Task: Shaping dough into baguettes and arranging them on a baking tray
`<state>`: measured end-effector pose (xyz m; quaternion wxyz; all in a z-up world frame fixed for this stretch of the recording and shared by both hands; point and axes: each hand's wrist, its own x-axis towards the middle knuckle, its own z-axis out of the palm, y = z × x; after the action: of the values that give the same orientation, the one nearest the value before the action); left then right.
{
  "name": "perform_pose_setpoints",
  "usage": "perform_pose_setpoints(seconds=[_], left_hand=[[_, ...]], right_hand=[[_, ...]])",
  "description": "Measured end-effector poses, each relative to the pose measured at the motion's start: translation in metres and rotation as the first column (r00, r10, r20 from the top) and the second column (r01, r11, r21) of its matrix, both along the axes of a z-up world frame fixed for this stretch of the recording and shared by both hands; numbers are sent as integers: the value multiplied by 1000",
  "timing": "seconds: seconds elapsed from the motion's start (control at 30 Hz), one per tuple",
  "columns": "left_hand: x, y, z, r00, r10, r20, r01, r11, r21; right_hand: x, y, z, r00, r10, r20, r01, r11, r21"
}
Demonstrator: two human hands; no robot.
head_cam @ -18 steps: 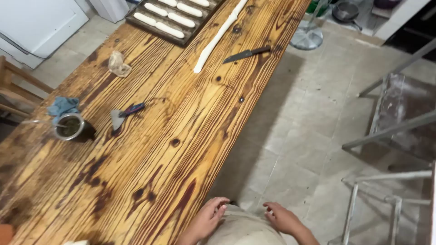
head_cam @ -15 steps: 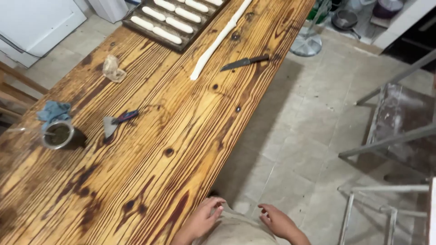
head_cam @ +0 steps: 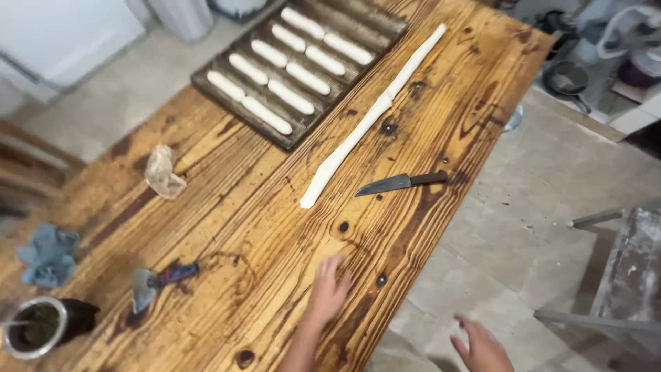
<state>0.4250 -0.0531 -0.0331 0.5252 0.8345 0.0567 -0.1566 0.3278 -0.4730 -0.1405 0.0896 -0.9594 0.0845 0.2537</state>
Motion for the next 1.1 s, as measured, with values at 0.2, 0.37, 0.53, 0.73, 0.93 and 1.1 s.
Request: perform_pose_setpoints(seconds=[0.2,0.37,0.53,0.73,0.93,1.1], left_hand=[[135,-19,-27,882,112,458,-313,865,392],[206,-22,-13,971,209,113,-234,763,603],[240,-27,-34,938,305,-167,-99,694,713],[235,-37,-97,903,381,199,-357,406,841],[217,-64,-67,869,269,416,-463,142,875],[238,-87,-81,838,242,488,-533,175,828]], right_hand=[[168,21,64,814,168,557,-243,968,63],[336,27,41,737,483,472,-474,868,-148],[453,3,5,386,676,628,-817,567,-108],[561,-44,12,438,812,385,-858,506,-91],[625,-52,44,499,659,563,-749,655,-102],[615,35,61,234,570,787,-938,347,28]])
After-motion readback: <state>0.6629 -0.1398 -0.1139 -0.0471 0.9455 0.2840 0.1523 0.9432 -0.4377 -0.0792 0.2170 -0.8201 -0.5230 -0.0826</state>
